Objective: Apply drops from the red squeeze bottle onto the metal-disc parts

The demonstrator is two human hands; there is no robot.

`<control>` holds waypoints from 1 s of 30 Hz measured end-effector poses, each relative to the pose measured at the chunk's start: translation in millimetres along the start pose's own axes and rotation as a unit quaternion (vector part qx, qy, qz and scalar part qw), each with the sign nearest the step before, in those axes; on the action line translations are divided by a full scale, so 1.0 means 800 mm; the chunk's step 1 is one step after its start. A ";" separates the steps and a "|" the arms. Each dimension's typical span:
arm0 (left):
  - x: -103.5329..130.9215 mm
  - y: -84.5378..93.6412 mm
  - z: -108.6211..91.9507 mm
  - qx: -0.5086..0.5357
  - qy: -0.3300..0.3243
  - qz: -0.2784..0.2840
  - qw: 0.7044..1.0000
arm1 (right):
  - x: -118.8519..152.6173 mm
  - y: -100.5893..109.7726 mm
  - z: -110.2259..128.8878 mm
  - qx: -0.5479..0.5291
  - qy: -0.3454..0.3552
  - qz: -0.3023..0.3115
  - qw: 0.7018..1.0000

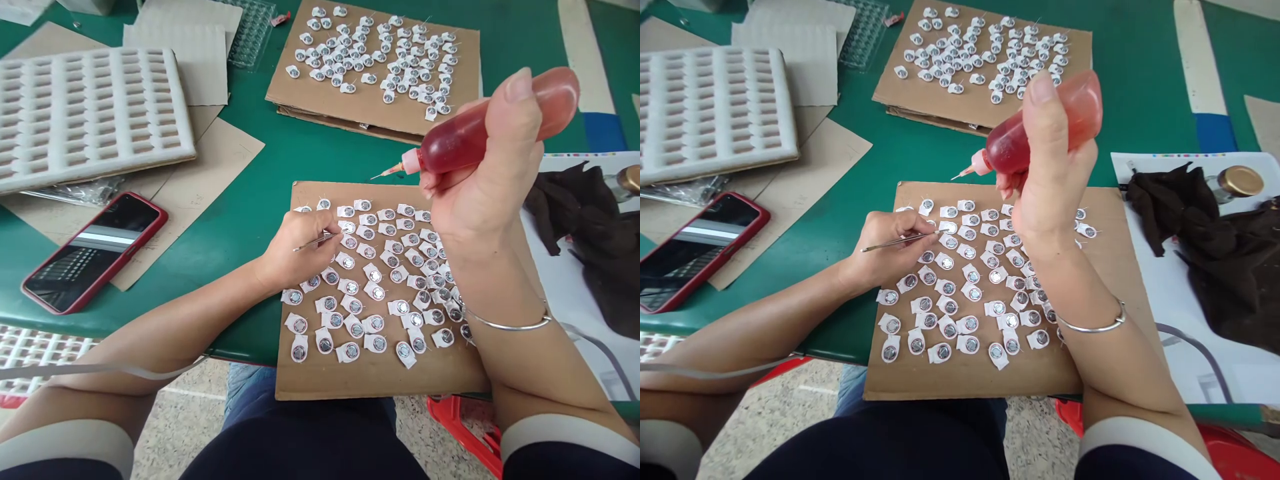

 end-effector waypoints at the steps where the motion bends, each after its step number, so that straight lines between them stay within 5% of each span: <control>1: 0.001 0.000 0.000 0.002 -0.001 0.002 1.000 | 0.000 0.000 0.001 0.002 0.001 0.002 1.000; 12: 0.001 -0.003 0.003 -0.007 -0.003 -0.013 1.000 | 0.001 0.001 0.000 -0.008 0.011 0.006 1.000; 22: -0.003 0.000 -0.005 -0.045 -0.046 0.048 0.997 | 0.004 -0.002 0.001 -0.008 0.009 0.012 1.000; 30: 0.014 -0.015 -0.036 -0.286 -0.108 0.130 0.943 | 0.021 -0.012 -0.022 0.016 -0.020 0.058 0.998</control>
Point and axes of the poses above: each hand's wrist, its own x-axis away from the middle knuckle, its own y-axis out of the back of the hand, z = x × y, the point moved 3 cm from there along -x, towards the middle knuckle, and after that the axes turned 15 degrees about y, right-handed, at the moved point
